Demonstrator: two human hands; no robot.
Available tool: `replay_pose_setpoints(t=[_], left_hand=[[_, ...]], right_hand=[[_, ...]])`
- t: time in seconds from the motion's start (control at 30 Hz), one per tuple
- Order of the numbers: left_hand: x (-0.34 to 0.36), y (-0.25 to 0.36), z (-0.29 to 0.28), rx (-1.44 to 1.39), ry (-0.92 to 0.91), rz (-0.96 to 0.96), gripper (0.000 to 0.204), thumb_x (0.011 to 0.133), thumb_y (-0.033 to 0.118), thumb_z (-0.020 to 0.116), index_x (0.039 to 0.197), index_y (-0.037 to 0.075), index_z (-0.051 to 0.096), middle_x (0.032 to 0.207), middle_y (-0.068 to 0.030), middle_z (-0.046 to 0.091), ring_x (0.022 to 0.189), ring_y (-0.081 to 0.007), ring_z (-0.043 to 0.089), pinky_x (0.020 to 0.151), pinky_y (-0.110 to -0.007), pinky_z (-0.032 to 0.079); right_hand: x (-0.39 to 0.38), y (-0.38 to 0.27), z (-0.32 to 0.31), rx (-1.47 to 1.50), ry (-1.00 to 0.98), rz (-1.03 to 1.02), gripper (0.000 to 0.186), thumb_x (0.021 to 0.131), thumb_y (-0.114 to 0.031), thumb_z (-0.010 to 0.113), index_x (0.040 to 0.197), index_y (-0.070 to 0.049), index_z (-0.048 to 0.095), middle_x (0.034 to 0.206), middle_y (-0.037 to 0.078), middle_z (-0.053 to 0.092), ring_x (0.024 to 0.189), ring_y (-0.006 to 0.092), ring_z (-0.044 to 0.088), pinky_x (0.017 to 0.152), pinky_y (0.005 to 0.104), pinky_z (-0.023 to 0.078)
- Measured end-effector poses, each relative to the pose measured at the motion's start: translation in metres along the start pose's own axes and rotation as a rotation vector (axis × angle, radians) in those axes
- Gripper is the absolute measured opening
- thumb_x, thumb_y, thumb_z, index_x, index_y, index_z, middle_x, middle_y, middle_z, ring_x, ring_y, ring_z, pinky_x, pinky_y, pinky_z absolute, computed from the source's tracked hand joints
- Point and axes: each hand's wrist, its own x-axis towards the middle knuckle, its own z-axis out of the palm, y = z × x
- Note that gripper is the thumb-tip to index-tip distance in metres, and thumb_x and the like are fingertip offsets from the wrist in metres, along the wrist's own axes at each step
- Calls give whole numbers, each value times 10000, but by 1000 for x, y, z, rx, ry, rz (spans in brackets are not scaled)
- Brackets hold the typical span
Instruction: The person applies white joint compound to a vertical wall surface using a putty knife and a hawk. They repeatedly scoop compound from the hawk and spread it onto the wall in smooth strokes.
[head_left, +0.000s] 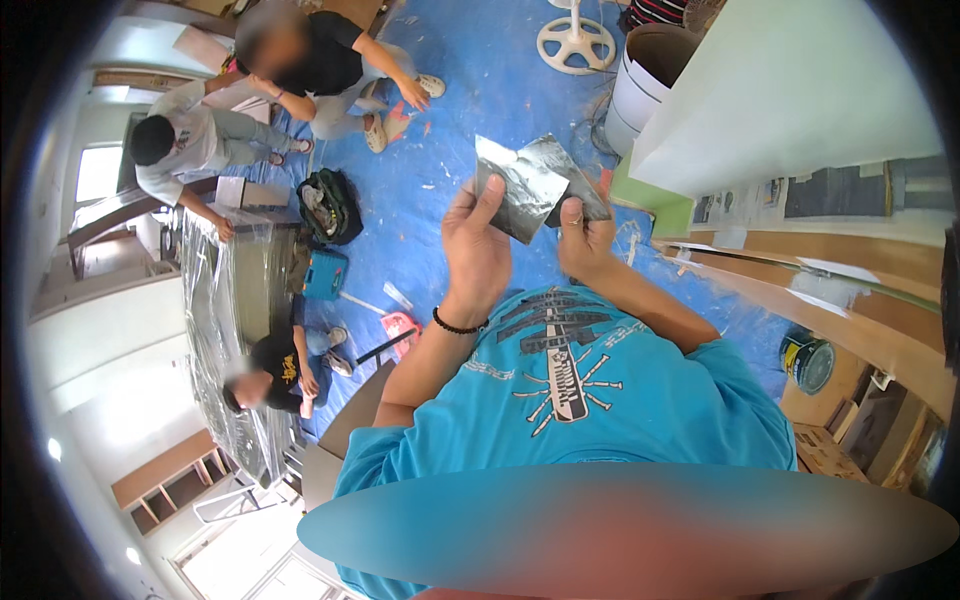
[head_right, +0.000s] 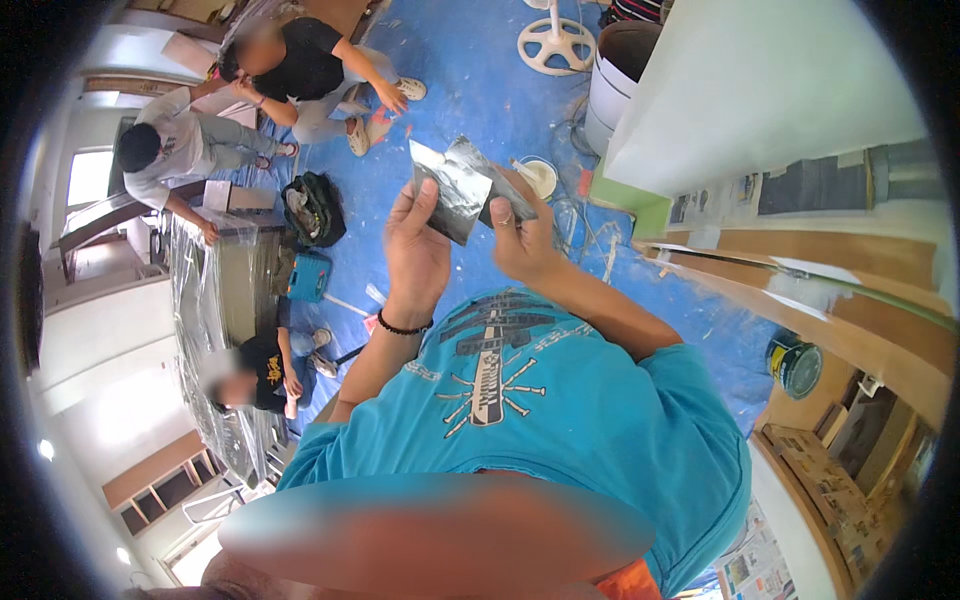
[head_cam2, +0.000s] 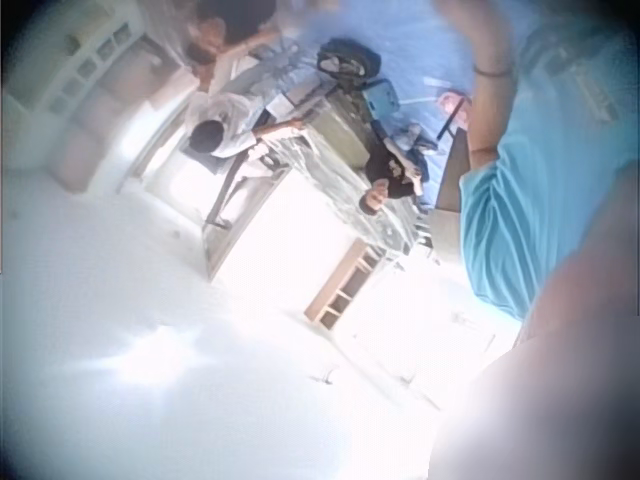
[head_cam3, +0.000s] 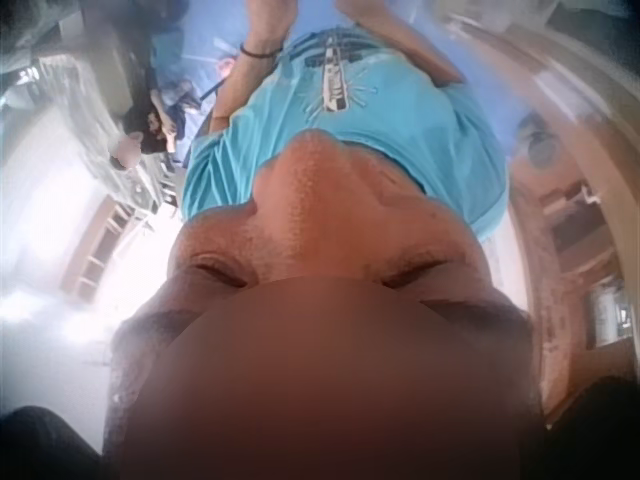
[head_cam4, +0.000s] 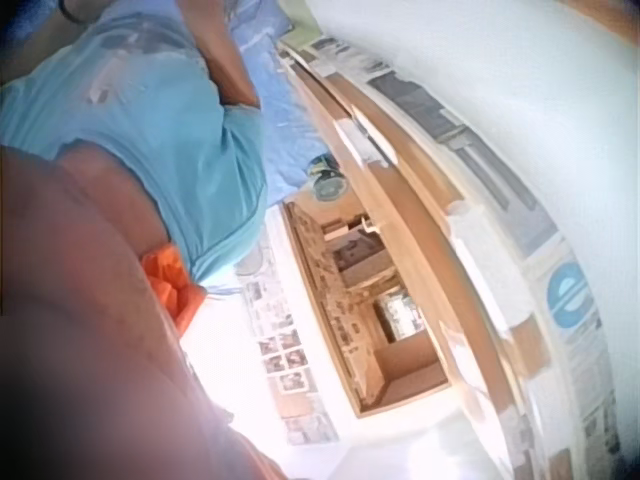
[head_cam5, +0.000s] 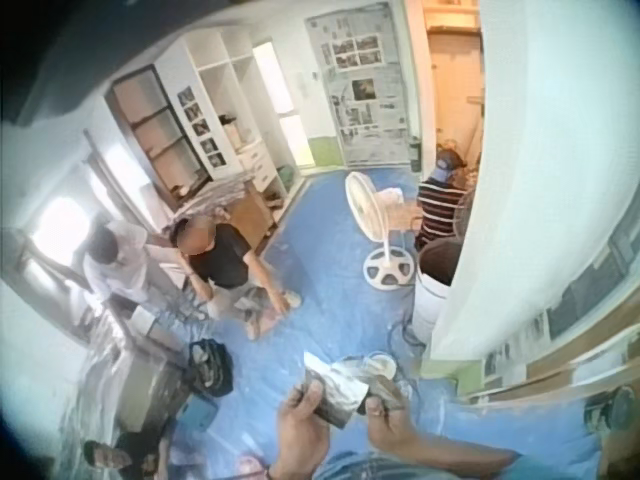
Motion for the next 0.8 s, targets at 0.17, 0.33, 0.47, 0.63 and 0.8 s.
replay_pose_setpoints(t=[0.17, 0.33, 0.47, 0.63, 0.8], left_hand=[[78, 53, -3, 62, -115, 234, 233, 1031, 101, 611, 1250, 22, 620, 1210, -86, 694, 1112, -196, 667, 978, -378, 534], [145, 84, -9, 185, -204, 466, 228, 993, 70, 642, 1208, -7, 644, 1211, -113, 691, 1082, -233, 678, 960, -399, 551], [185, 82, -5, 986, -554, 1090, 278, 872, -31, 673, 1139, 28, 723, 1154, -150, 667, 1094, -285, 671, 943, -430, 565], [220, 74, -23, 609, -1357, 995, 433, 822, -54, 701, 1209, 135, 740, 1137, -116, 610, 1143, -335, 647, 957, -434, 556], [264, 79, -29, 865, -1577, 878, 466, 831, -62, 681, 1260, 116, 718, 1136, -121, 633, 1070, -319, 652, 922, -409, 548]], right_hand=[[57, 21, -5, -53, -42, 120, 376, 1069, -213, 553, 1357, 28, 570, 1146, 94, 698, 1017, 172, 656, 918, 337, 510], [100, 20, 18, 1000, 569, 629, 319, 997, -165, 664, 1287, -48, 598, 1155, 77, 701, 1013, 215, 705, 907, 382, 578], [112, 11, 64, 988, 766, 568, 323, 977, -151, 687, 1274, -74, 588, 1150, 72, 704, 1032, 225, 714, 898, 426, 599], [107, 2, 101, 883, 914, 421, 280, 1013, -204, 636, 1254, -65, 606, 1162, 84, 709, 1038, 235, 711, 911, 410, 592], [76, -31, 125, 745, 1132, 339, 329, 988, -216, 682, 1249, -32, 601, 1137, 108, 707, 1026, 235, 718, 878, 401, 601]])
